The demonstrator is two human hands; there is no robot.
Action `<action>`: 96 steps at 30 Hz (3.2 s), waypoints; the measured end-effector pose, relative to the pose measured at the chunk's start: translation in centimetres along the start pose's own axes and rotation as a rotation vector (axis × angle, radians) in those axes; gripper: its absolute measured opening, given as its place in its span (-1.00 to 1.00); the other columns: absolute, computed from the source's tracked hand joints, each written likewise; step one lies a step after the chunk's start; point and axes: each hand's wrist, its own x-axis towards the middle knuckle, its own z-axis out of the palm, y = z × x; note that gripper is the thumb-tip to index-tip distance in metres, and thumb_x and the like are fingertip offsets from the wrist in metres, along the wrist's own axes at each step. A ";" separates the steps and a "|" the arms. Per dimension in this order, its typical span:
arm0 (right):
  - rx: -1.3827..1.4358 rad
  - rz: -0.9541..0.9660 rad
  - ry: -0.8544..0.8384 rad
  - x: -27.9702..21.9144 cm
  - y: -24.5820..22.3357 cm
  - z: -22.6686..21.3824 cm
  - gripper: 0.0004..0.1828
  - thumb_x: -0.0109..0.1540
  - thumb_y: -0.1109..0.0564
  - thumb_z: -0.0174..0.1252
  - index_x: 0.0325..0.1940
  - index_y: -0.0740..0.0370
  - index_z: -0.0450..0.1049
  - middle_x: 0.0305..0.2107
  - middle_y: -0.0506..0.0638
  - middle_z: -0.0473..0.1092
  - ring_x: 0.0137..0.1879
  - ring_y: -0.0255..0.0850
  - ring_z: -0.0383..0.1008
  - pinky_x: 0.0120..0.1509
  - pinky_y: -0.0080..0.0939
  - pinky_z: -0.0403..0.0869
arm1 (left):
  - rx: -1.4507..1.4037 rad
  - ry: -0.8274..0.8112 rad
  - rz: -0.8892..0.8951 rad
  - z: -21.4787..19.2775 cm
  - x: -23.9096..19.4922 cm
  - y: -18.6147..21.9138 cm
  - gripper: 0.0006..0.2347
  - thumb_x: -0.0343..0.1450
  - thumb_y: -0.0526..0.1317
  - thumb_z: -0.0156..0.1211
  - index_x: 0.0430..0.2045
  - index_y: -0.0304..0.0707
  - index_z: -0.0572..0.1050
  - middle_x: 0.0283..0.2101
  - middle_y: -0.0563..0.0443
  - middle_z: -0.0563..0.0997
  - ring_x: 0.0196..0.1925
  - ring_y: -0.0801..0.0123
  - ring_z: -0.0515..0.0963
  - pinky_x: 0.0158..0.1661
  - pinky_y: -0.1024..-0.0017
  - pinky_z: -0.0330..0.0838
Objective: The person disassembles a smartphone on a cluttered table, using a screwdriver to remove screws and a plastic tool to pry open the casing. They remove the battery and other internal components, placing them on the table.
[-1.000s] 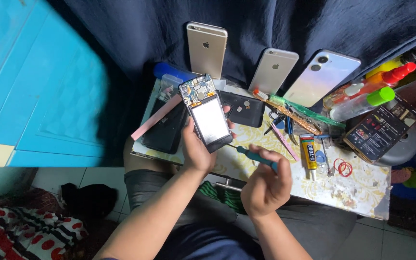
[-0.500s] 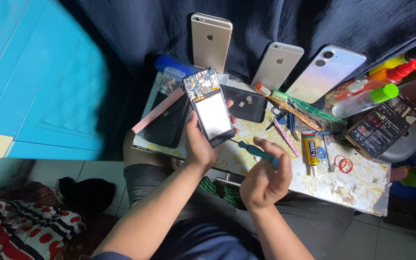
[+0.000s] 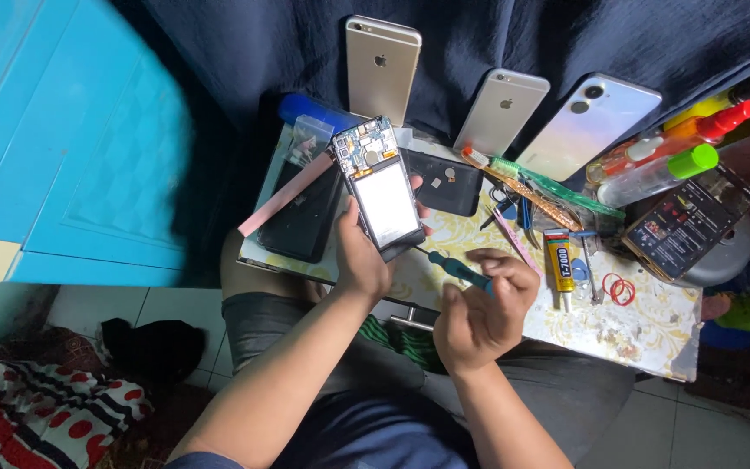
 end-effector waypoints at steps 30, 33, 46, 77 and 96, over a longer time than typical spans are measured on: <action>-0.026 0.110 -0.080 -0.7 0.4 -1.8 -0.34 0.30 0.50 0.02 0.47 0.35 0.07 -0.05 0.33 0.31 0.17 0.33 0.51 0.21 0.21 0.57 | 0.093 -0.051 0.072 0.9 -0.9 0.8 -0.45 0.55 0.14 -0.46 0.29 -0.23 0.23 0.21 -0.34 0.51 -0.08 0.00 0.68 -0.21 0.15 0.70; -0.034 0.007 -0.167 1.3 -0.3 -0.8 -0.38 0.30 0.45 0.05 0.44 0.20 0.19 0.01 0.26 0.29 0.26 0.25 0.42 0.36 0.27 0.48 | 0.088 -0.041 0.054 0.8 -0.6 0.7 -0.44 0.56 0.12 -0.49 0.30 -0.28 0.23 0.23 -0.37 0.50 -0.10 0.01 0.68 -0.24 0.16 0.69; 0.018 0.057 -0.130 0.9 0.3 0.4 -0.37 0.23 0.57 0.10 0.35 0.24 0.26 -0.17 0.22 0.28 -0.02 0.12 0.47 0.10 0.24 0.57 | 0.056 -0.024 0.066 0.4 -0.4 0.6 -0.46 0.57 0.11 -0.46 0.27 -0.31 0.25 0.22 -0.36 0.51 -0.18 0.04 0.67 -0.30 0.19 0.67; 0.084 0.053 -0.037 -0.2 1.5 -0.3 -0.51 0.34 0.38 -0.04 0.38 0.32 0.23 -0.14 0.33 0.27 0.02 0.17 0.42 0.12 0.22 0.52 | 0.156 -0.031 0.089 1.0 -0.3 1.4 -0.36 0.54 0.14 -0.48 0.20 -0.45 0.40 -0.11 -0.40 0.63 -0.33 0.00 0.71 -0.37 0.22 0.64; -0.143 0.134 -0.088 0.3 0.6 -4.7 -0.13 0.25 0.59 0.10 0.55 0.35 -0.12 -0.10 0.52 0.38 -0.01 0.35 0.55 0.10 0.32 0.60 | 0.065 -0.090 0.111 0.2 -0.5 0.5 -0.47 0.57 0.15 -0.39 0.32 -0.19 0.20 0.23 -0.30 0.49 -0.04 -0.02 0.67 -0.15 0.05 0.71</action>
